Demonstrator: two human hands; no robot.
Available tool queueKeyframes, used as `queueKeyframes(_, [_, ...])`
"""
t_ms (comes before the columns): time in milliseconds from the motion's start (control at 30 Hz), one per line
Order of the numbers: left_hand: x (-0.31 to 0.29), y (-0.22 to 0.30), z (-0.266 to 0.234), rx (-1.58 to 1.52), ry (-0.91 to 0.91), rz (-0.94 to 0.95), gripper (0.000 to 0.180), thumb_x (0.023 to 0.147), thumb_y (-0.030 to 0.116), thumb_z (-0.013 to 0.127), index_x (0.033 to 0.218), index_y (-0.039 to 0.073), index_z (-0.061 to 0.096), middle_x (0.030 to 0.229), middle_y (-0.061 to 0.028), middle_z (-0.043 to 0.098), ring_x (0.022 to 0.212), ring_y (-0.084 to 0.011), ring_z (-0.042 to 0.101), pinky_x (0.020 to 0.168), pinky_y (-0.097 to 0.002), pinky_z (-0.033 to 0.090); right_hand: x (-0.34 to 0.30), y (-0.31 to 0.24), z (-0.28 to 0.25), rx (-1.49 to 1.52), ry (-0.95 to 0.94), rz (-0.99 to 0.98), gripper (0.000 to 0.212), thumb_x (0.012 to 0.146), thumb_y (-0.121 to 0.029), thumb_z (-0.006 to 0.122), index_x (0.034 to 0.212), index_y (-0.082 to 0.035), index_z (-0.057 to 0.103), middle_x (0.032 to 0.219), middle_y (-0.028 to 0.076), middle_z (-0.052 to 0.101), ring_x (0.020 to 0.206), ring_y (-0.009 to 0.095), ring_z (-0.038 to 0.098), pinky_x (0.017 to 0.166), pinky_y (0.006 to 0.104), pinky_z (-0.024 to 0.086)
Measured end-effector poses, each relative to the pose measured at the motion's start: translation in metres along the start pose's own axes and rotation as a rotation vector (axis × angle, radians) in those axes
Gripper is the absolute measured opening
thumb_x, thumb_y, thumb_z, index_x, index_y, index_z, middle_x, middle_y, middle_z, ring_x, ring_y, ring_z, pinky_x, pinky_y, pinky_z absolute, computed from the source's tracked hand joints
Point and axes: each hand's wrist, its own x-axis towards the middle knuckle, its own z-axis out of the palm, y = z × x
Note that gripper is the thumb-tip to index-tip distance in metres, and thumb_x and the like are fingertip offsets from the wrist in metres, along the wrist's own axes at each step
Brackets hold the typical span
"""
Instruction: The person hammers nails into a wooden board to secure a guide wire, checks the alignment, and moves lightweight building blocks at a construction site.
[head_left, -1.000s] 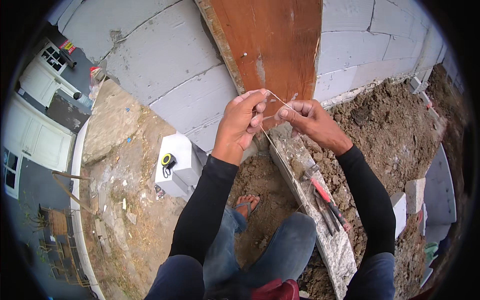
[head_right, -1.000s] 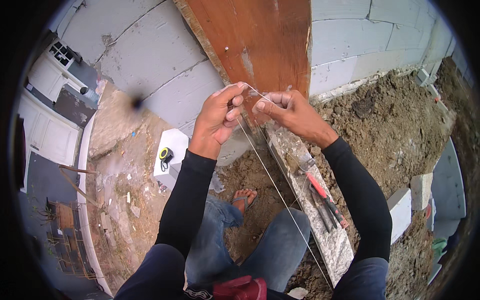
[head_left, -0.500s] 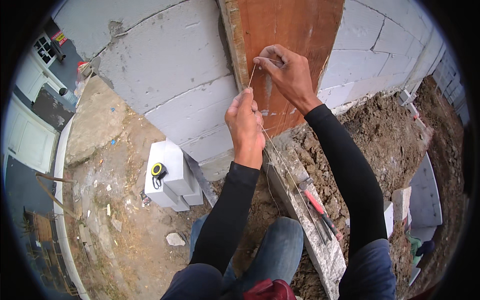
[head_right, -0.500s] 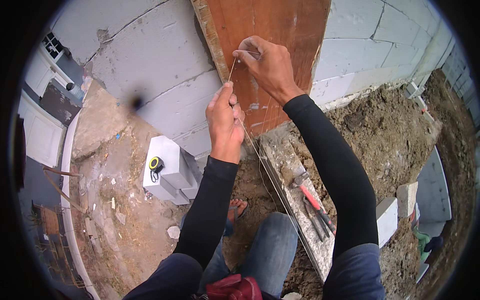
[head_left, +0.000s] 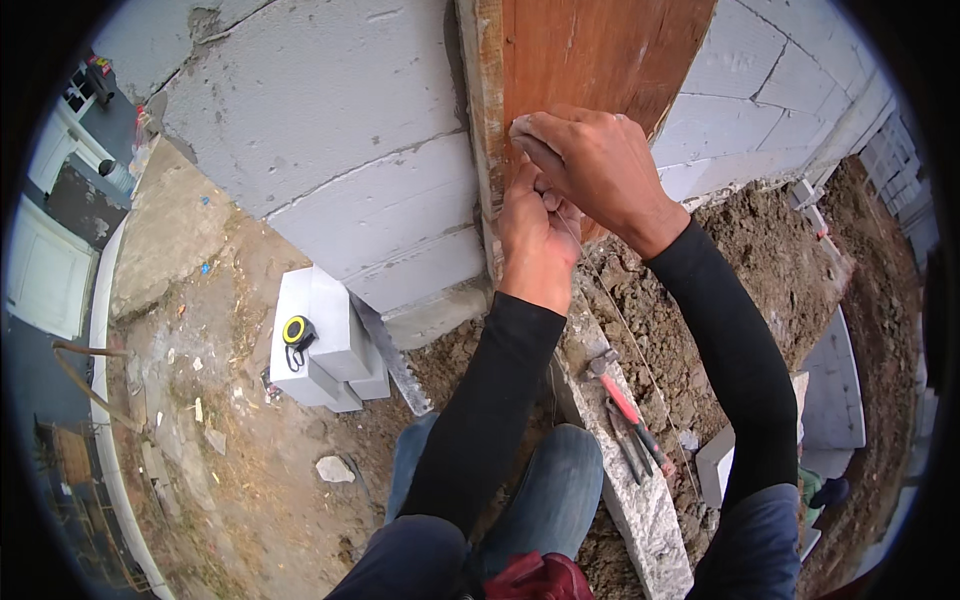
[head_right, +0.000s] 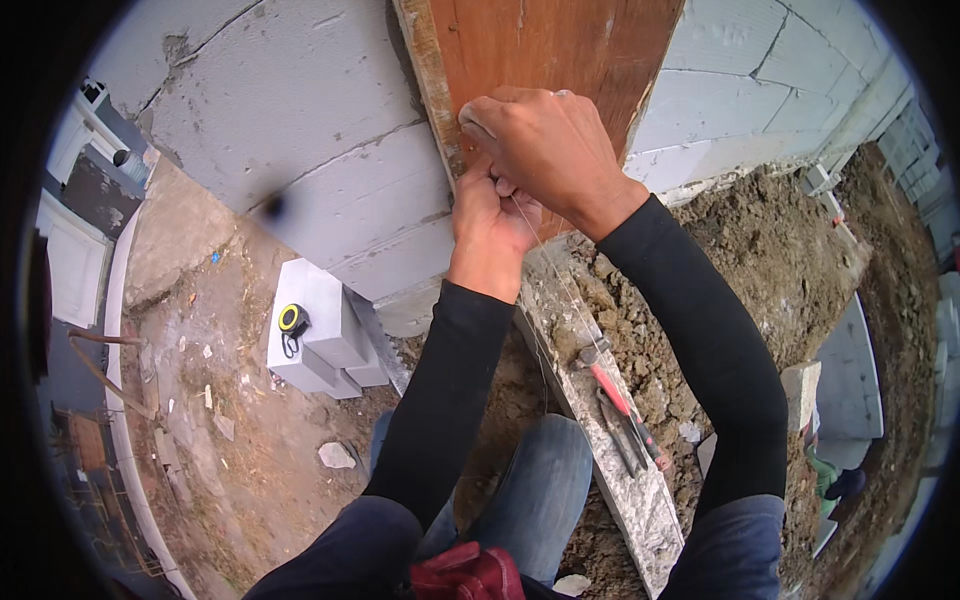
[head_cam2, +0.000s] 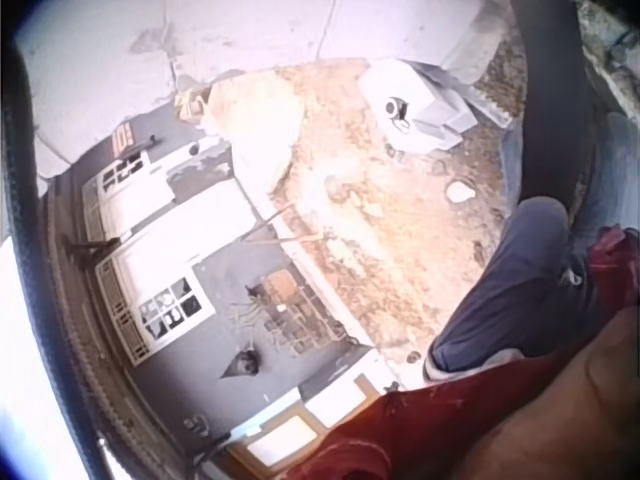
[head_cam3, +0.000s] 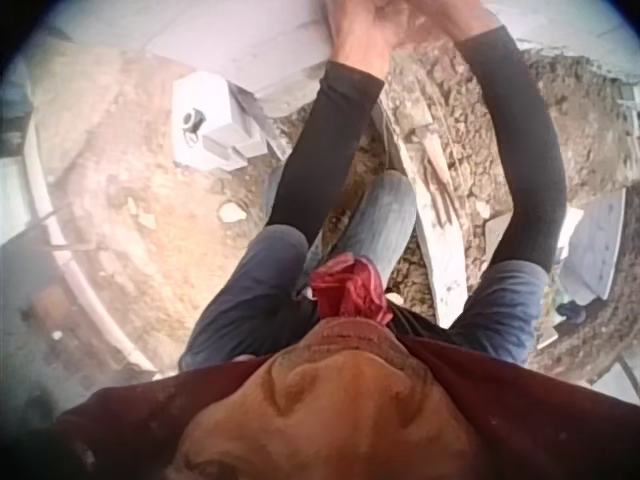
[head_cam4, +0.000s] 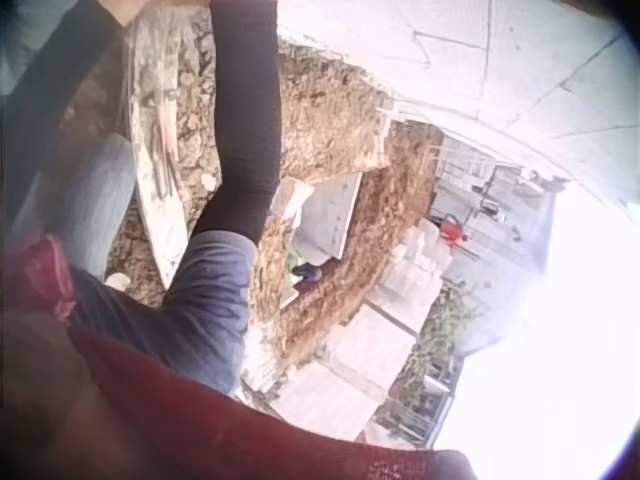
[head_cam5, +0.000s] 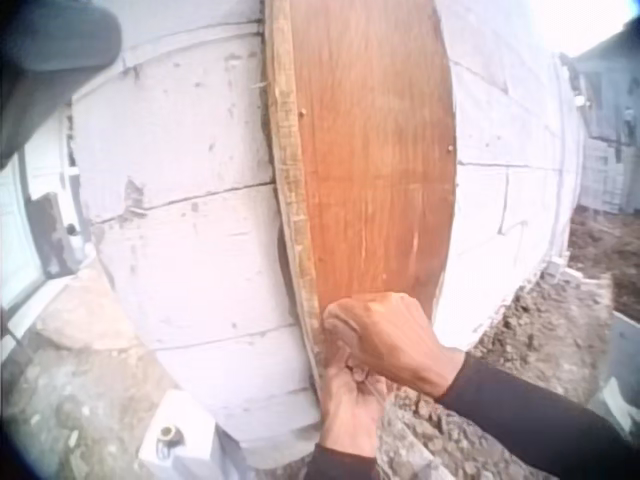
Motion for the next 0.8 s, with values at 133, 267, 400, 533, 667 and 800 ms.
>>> queueKeyframes(133, [0.002, 0.008, 0.005, 0.024, 0.072, -0.001, 0.008, 0.099, 0.019, 0.058, 0.092, 0.017, 0.056, 0.062, 0.0086, 0.042, 0.047, -0.0044, 0.036, 0.049, -0.0226, 0.03, 0.026, 0.017, -0.001, 0.448, 0.012, 0.336, 0.014, 0.087, -0.018, 0.068, 0.089, -0.005, 0.074, 0.081, 0.009, 0.073, 0.066, 0.019, 0.067, 0.061, 0.0318, 0.052])
queueKeyframes(267, [-0.002, 0.004, 0.012, 0.013, 0.066, -0.036, 0.005, 0.099, 0.018, 0.059, 0.094, 0.017, 0.057, 0.061, 0.0085, 0.041, 0.046, -0.0044, 0.035, 0.048, -0.0228, 0.029, -0.008, 0.044, 0.04, 0.843, 0.071, 0.536, 0.02, 0.089, -0.019, 0.071, 0.086, 0.0, 0.072, 0.075, 0.001, 0.068, 0.069, 0.004, 0.055, 0.062, 0.0241, 0.045])
queueKeyframes(400, [0.005, 0.011, 0.013, -0.022, 0.001, -0.005, 0.005, 0.098, 0.017, 0.061, 0.098, 0.014, 0.058, 0.062, 0.0081, 0.043, 0.046, -0.0039, 0.036, 0.048, -0.0222, 0.032, -0.031, 0.043, 0.065, 1.119, 0.02, 0.778, 0.021, 0.093, -0.021, 0.067, 0.095, 0.0, 0.067, 0.072, -0.002, 0.062, 0.065, 0.003, 0.05, 0.058, 0.0231, 0.042])
queueKeyframes(533, [0.0, 0.007, 0.006, 0.042, -0.083, 0.059, 0.013, 0.097, 0.02, 0.063, 0.107, 0.012, 0.059, 0.067, 0.0072, 0.046, 0.05, -0.0039, 0.041, 0.05, -0.0224, 0.036, -0.039, 0.029, 0.068, 1.24, -0.006, 0.769, 0.02, 0.096, -0.018, 0.06, 0.107, -0.002, 0.064, 0.072, 0.004, 0.065, 0.059, 0.014, 0.058, 0.055, 0.0316, 0.046])
queueKeyframes(667, [-0.035, 0.002, -0.001, 0.25, -0.108, 0.138, 0.022, 0.097, 0.023, 0.064, 0.114, 0.01, 0.061, 0.072, 0.0054, 0.051, 0.054, -0.0047, 0.045, 0.053, -0.0231, 0.04, -0.047, 0.031, 0.048, 0.391, 0.006, 0.256, 0.022, 0.092, -0.011, 0.055, 0.113, -0.008, 0.064, 0.069, 0.02, 0.066, 0.06, 0.036, 0.066, 0.057, 0.0448, 0.051])
queueKeyframes(800, [-0.044, 0.01, 0.003, 0.4, -0.034, 0.138, 0.018, 0.096, 0.016, 0.064, 0.11, 0.006, 0.061, 0.075, 0.003, 0.054, 0.055, -0.0052, 0.046, 0.053, -0.0226, 0.04, -0.039, 0.031, 0.042, 0.019, -0.102, 0.222, 0.02, 0.087, -0.01, 0.058, 0.106, -0.01, 0.059, 0.063, 0.021, 0.061, 0.063, 0.039, 0.064, 0.054, 0.0482, 0.05])
